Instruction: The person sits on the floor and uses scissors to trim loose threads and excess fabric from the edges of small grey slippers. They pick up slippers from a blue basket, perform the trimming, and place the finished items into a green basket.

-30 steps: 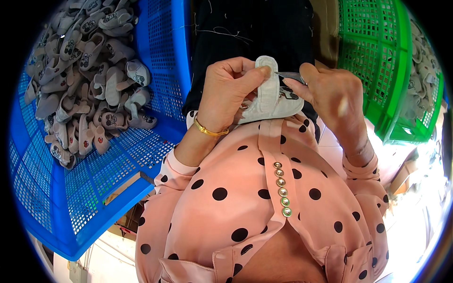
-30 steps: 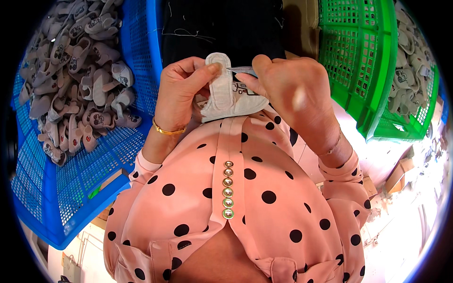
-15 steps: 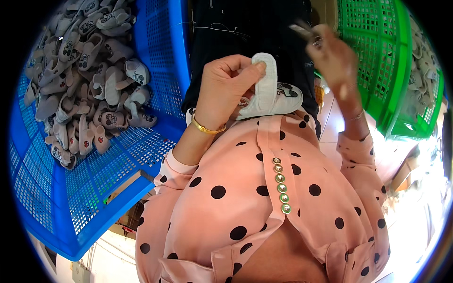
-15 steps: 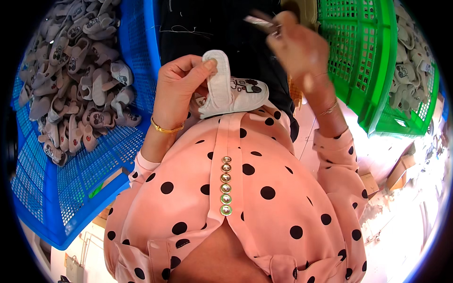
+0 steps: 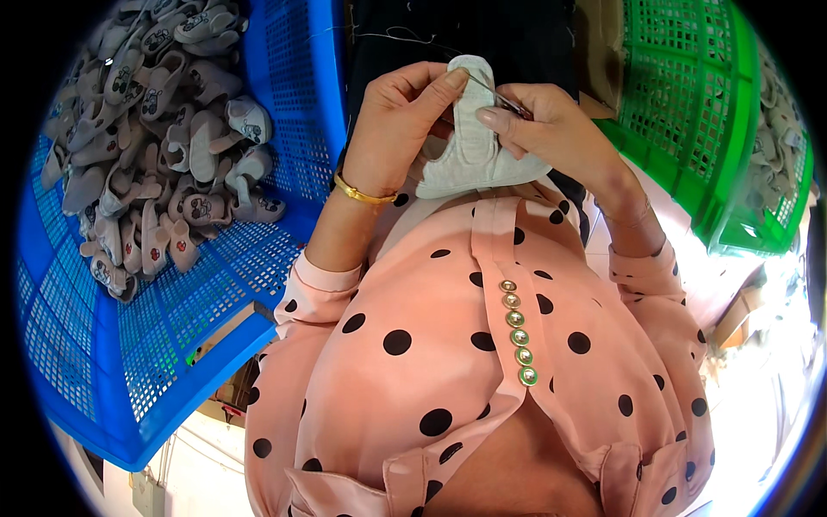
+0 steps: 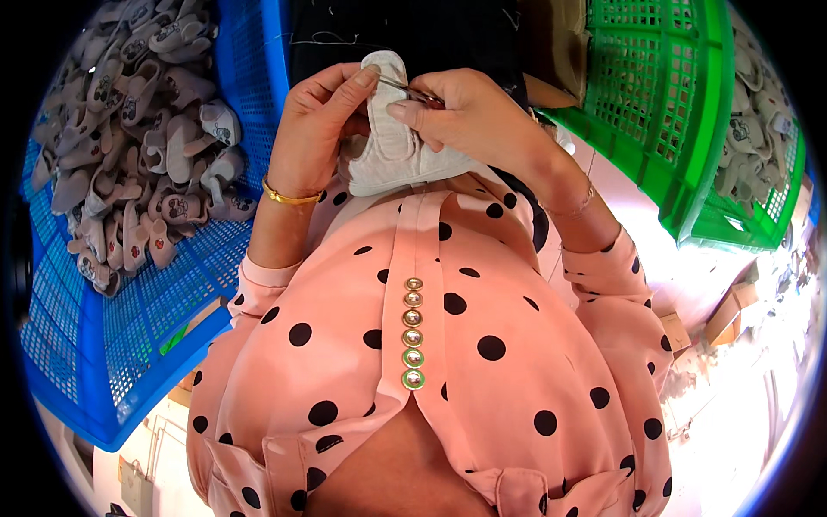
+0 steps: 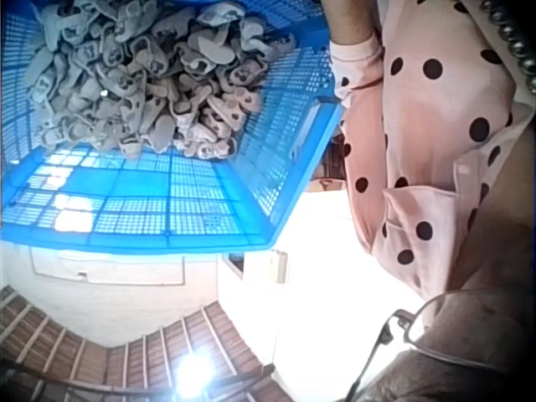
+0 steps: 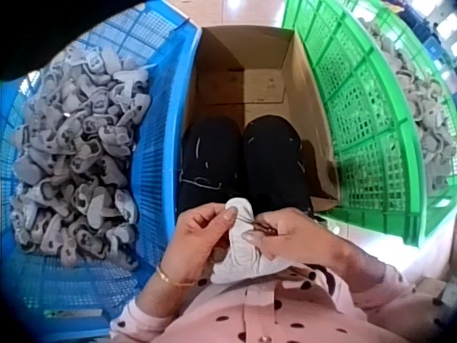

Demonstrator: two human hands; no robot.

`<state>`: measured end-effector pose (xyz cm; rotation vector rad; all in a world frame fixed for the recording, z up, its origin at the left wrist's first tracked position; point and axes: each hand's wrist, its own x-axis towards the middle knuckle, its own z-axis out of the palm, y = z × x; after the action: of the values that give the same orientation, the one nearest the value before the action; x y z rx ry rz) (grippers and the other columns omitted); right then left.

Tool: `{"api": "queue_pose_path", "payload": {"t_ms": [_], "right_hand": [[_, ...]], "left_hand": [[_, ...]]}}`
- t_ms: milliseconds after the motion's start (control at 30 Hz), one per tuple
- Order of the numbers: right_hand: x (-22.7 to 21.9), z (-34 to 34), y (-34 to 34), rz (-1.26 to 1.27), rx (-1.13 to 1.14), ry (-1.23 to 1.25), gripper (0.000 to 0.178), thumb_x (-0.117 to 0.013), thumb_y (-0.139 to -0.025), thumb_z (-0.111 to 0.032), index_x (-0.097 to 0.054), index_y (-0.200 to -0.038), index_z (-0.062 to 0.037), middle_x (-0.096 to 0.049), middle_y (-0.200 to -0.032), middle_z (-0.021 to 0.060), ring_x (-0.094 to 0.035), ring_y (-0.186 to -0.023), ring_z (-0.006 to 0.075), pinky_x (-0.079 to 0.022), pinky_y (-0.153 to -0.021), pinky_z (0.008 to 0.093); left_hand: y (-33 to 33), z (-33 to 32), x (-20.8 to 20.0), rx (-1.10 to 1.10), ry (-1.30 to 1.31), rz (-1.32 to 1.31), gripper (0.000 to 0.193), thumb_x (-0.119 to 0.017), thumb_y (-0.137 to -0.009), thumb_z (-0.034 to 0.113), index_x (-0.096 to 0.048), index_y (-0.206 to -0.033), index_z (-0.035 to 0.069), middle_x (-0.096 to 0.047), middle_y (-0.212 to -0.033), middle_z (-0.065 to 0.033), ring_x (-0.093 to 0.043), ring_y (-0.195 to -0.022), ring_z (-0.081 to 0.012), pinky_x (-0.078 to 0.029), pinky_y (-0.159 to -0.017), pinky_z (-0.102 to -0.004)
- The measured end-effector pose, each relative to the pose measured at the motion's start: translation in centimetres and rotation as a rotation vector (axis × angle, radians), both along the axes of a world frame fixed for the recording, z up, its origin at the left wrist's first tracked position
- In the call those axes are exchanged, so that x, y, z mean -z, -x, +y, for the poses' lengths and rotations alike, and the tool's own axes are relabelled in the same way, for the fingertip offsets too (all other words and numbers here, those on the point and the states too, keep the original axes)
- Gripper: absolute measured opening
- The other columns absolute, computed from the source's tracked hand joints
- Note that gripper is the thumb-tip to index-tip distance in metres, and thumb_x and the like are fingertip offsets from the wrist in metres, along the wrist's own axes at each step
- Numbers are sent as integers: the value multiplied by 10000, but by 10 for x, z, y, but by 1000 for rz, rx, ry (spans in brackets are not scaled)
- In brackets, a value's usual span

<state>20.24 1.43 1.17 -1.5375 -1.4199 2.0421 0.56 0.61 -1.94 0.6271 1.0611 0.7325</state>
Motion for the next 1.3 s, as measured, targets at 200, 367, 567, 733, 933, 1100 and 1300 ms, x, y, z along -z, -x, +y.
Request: {"api": "queue_pose_path", "payload": {"t_ms": [200, 367, 567, 733, 933, 1100, 1300], "right_hand": [[21, 6, 1, 62, 70, 70, 324, -590, -949, -288, -610, -791, -5, -514, -561, -12, -418, -501, 51, -353, -497, 212], [24, 3, 6, 8, 157, 117, 333, -562, -955, -298, -599, -788, -12, -509, -551, -11, -404, -492, 49, -335, -478, 208], [25, -7, 4, 21, 224, 112, 344, -559, -966, -328, -580, -813, -21, -506, -556, 3, -420, -502, 56, -365, -479, 228], [24, -15, -16, -175, 87, -519, 351, -617, -926, -376, -558, -806, -52, -539, -567, 48, -511, -490, 152, -414, -485, 278], [14, -22, -46, -490, -289, -1134, 410, -702, -795, -469, -514, -733, -110, -537, -561, 34, -556, -527, 230, -449, -512, 322], [10, -24, -40, -556, -356, -1214, 412, -688, -794, -470, -494, -701, -119, -462, -540, 18, -533, -514, 186, -442, -515, 311], [10, -19, -40, -571, -400, -1260, 404, -683, -801, -460, -492, -690, -122, -455, -538, 15, -528, -511, 170, -446, -530, 303]], "left_hand": [[0, -21, -13, -104, -691, 600, 206, -775, -786, 153, -693, -951, 61, -643, -983, -47, -609, -794, -158, -493, -680, -245], [-5, -31, -30, 218, -949, 952, 427, -843, -669, 292, -656, -992, 85, -634, -964, -57, -554, -944, -237, -495, -753, -326], [-17, -44, -11, 230, -639, 843, 481, -801, -739, 306, -599, -1058, 7, -637, -881, -106, -592, -779, -262, -478, -728, -323], [-4, -32, -1, 211, -71, 193, 307, -699, -881, 231, -657, -1080, 1, -661, -849, -46, -596, -736, -113, -477, -673, -244], [3, -18, 0, 270, 123, -18, 267, -641, -933, 162, -660, -1147, 3, -710, -961, -65, -676, -824, -106, -546, -739, -231], [4, -17, -3, 229, 203, -74, 244, -682, -905, 184, -701, -1086, 21, -711, -923, -50, -660, -794, -88, -527, -721, -216], [8, -15, 1, 243, 224, -131, 260, -690, -896, 185, -697, -1084, 4, -710, -945, -62, -671, -833, -104, -529, -754, -223]]}}
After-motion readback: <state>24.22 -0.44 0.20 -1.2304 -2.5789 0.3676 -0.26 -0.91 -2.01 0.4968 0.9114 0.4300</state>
